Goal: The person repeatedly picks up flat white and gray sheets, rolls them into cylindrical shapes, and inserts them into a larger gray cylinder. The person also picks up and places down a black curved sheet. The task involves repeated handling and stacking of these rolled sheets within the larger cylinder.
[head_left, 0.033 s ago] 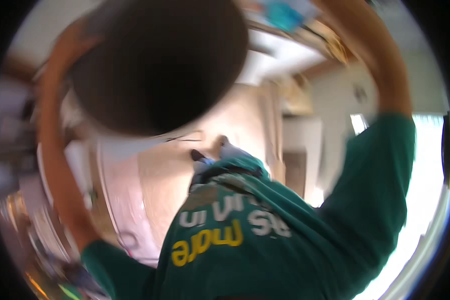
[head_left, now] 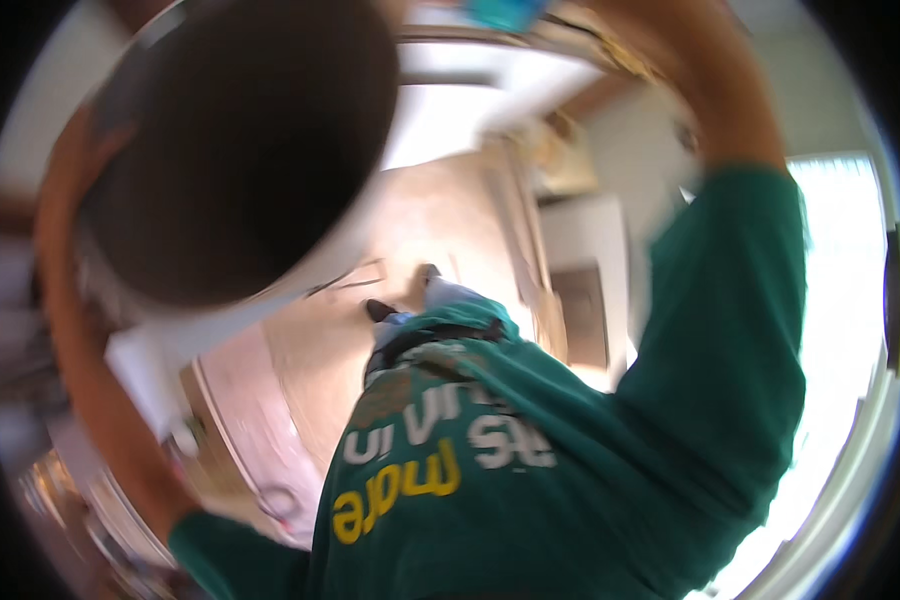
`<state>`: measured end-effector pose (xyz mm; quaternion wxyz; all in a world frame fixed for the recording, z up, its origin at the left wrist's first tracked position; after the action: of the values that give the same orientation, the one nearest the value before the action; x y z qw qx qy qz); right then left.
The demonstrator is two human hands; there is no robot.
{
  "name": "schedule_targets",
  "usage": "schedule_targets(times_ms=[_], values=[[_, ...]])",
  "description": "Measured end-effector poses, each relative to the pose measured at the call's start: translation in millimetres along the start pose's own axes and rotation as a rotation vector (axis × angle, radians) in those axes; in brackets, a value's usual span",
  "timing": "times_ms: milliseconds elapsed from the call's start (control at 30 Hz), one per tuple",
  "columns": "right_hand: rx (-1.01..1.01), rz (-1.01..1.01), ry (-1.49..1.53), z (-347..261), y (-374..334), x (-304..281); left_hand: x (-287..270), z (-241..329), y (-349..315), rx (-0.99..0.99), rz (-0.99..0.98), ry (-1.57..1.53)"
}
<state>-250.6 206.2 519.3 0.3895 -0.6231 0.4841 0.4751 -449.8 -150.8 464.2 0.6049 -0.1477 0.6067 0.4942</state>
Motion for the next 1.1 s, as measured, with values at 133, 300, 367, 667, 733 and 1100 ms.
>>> schedule_targets(times_ms=[133, 300, 367, 667, 733, 1100], values=[[0.037, 0.246, 0.131, 17, -40, 3, -6, 3, 40, -0.008, -0.106, 0.229], [0.172, 0.503, 0.259, 20, -86, -22, 8, 21, 37, 0.025, -0.191, 0.333], [0.078, 0.580, 0.362, 2, -78, -32, -32, 13, 22, -0.005, -0.199, 0.378], [0.327, 1.399, 0.801, 112, -169, -45, -139, -4, 23, 0.889, 0.034, 0.689], [0.468, 1.676, 0.752, 160, -229, 37, -151, 43, 0, 0.456, 0.256, 0.557], [1.551, 0.337, 0.778, 149, -676, 582, 50, 557, -213, 0.351, 0.057, -0.587]])
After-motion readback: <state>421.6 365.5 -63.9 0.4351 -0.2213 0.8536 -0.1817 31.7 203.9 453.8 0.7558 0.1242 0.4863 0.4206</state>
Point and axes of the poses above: each hand's wrist, its own y-axis towards the middle knuckle, its own x-axis out of the palm, z = x × y, the point moved 9 cm from there along y, towards the middle knuckle, and after that the axes turned 15 degrees about z, right-handed, at the moved point
